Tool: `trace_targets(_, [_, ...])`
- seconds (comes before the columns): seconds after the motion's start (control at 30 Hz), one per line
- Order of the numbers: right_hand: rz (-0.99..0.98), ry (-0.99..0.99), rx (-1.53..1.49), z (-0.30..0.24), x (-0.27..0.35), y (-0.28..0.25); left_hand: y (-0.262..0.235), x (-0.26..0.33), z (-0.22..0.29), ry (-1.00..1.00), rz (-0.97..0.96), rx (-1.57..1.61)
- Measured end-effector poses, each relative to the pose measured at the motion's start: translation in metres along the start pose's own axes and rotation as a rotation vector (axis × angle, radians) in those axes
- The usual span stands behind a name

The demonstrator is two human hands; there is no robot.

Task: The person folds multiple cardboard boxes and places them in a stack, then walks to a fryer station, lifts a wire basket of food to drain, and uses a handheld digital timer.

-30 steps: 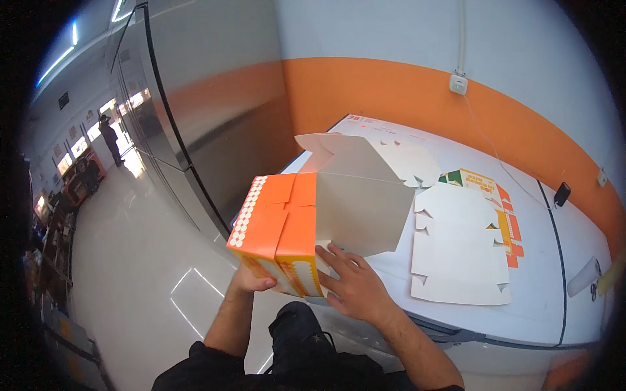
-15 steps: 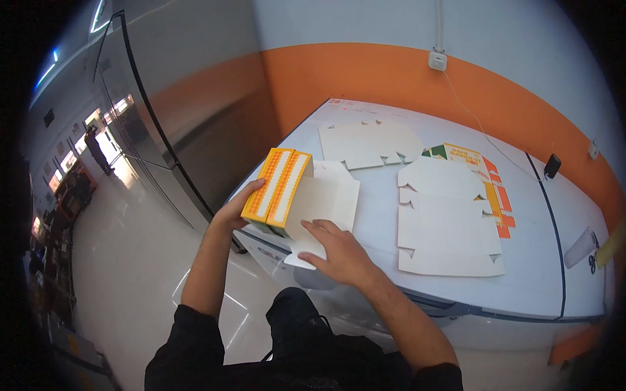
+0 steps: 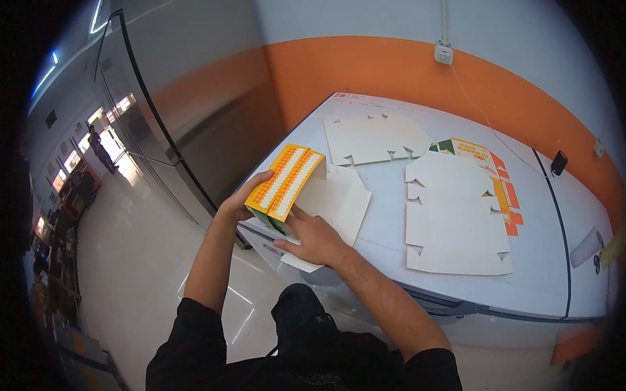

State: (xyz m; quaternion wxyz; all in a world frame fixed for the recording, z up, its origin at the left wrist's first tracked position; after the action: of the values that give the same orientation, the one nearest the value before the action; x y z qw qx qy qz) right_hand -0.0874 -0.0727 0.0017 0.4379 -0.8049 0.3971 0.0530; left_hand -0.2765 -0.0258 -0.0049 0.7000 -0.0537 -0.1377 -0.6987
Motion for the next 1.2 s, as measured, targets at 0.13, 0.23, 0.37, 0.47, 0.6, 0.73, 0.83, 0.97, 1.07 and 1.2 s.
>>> trace_targets(0.13, [-0.098,-0.037,0.049,0.011,-0.008,0.014,-0.002,-0.007,0.000,0.024,-0.060,-0.044])
trace_targets(0.23, [-0.056,-0.067,-0.033,0.012,-0.011,0.012,0.000,-0.005,0.002,0.020,-0.086,-0.050])
trace_targets(0.37, [-0.061,-0.082,-0.083,0.010,-0.015,0.012,-0.009,-0.009,0.001,-0.001,-0.103,-0.055])
trace_targets(0.47, [-0.064,-0.060,-0.078,0.018,-0.015,0.011,-0.002,-0.012,0.004,-0.016,-0.120,-0.057])
trace_targets(0.6, [0.016,-0.216,-0.033,0.003,-0.007,0.000,-0.015,-0.015,-0.002,-0.027,-0.115,-0.027])
trace_targets(0.73, [0.326,-0.024,-0.170,0.035,-0.011,-0.037,-0.019,-0.019,-0.003,0.031,-0.155,0.009])
trace_targets(0.83, [0.588,0.354,-0.216,0.058,-0.015,-0.072,-0.024,-0.022,-0.002,0.042,-0.122,0.022])
trace_targets(0.97, [0.266,0.377,-0.205,0.038,-0.015,-0.062,-0.023,-0.024,-0.004,-0.030,-0.067,-0.063])
trace_targets(1.07, [-0.040,0.193,-0.344,0.017,-0.013,-0.028,-0.027,-0.026,-0.006,-0.036,-0.109,-0.059])
trace_targets(1.2, [-0.102,0.218,-0.266,0.033,-0.013,0.000,-0.022,-0.028,-0.006,-0.054,-0.074,-0.067])
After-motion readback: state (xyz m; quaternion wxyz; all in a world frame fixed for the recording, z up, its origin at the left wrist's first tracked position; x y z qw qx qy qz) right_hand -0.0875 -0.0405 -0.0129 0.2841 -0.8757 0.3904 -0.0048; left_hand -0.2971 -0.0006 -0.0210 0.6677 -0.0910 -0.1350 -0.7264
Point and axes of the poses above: each hand's wrist, its own x-axis away from the middle knuckle, its own y-axis out of the palm, z = x × y, the point moved 6 cm from there along -x, towards the middle knuckle, and after that the axes turned 4 degrees about y, right-handed, at the moved point
